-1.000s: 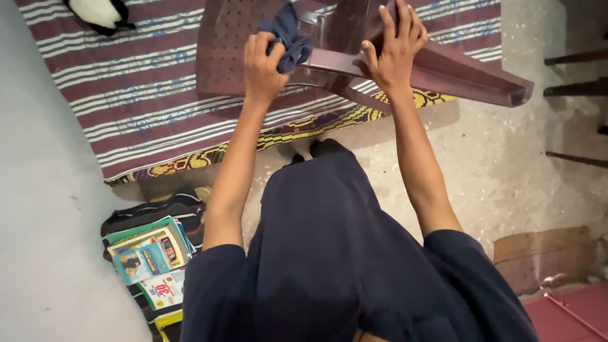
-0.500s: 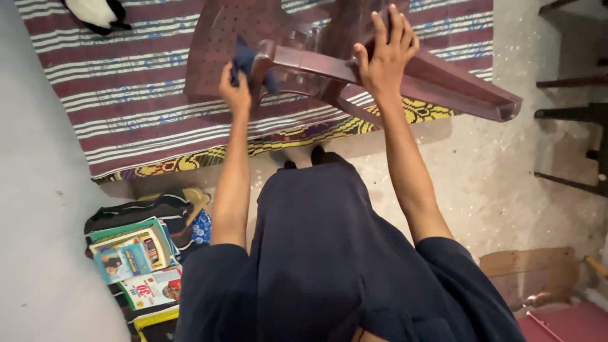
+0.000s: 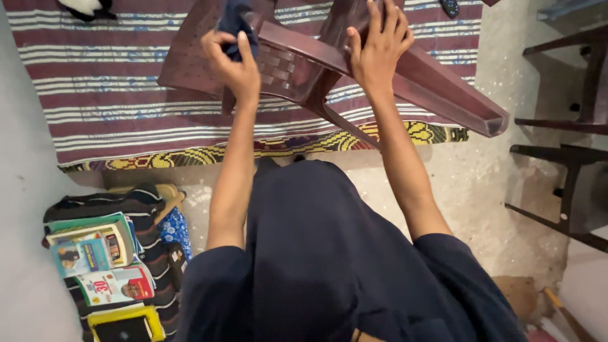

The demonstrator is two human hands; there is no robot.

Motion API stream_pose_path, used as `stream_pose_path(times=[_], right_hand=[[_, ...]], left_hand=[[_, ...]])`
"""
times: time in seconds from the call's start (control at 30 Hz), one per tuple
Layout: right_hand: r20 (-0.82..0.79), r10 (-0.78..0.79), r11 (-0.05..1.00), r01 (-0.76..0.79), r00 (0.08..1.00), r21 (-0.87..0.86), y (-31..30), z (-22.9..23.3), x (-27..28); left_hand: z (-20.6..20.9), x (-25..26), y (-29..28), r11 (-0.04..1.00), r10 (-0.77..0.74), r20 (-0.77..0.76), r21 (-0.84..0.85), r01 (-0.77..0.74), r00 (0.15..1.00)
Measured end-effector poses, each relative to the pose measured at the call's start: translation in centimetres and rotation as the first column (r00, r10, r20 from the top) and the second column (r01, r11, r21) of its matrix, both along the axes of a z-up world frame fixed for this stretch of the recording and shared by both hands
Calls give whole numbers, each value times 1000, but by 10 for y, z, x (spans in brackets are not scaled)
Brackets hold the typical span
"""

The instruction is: The person wipes a brown plastic chair with a blue cloth. They clean the legs, seat, and backrest of the chair, which is placed upside down on a bed.

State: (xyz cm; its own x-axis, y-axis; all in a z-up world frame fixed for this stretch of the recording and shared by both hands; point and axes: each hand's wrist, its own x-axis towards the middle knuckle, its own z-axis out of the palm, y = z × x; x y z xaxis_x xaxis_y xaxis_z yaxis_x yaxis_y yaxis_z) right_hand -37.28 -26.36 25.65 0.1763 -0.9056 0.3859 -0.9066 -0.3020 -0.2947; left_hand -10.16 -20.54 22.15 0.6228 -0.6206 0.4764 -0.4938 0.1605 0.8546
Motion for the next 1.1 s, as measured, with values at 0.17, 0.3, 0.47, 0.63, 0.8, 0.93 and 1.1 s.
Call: stream_pose_path(times=[0.17, 0.3, 0.47, 0.63, 0.8, 0.93, 1.1], right_hand=[[-2, -2, 1000, 2, 1000, 1, -19, -2, -6], [-8, -5, 1000, 5, 1000, 14, -28, 0, -8], [30, -35, 999, 34, 999, 39, -21, 7, -3], [35, -37, 999, 37, 999, -1, -8, 12, 2], [37, -49, 999, 49, 998, 6, -7, 15, 3], [45, -56, 998, 56, 997, -4, -10, 15, 3], [33, -51, 998, 52, 998, -18, -17, 10, -2]], left_hand=[[36, -16, -32, 990, -125, 188, -44, 136, 974], [21, -3, -47, 989, -138, 253, 92, 118, 958], [-37, 28, -56, 980, -196, -192, -2, 200, 961], [-109, 63, -31, 934, -266, -310, 150, 323, 913], [-177, 98, 12, 874, -232, -315, 348, 340, 920], [-212, 112, 55, 823, -102, -240, 525, 217, 965], [-218, 101, 71, 732, 107, -242, 675, 88, 964]])
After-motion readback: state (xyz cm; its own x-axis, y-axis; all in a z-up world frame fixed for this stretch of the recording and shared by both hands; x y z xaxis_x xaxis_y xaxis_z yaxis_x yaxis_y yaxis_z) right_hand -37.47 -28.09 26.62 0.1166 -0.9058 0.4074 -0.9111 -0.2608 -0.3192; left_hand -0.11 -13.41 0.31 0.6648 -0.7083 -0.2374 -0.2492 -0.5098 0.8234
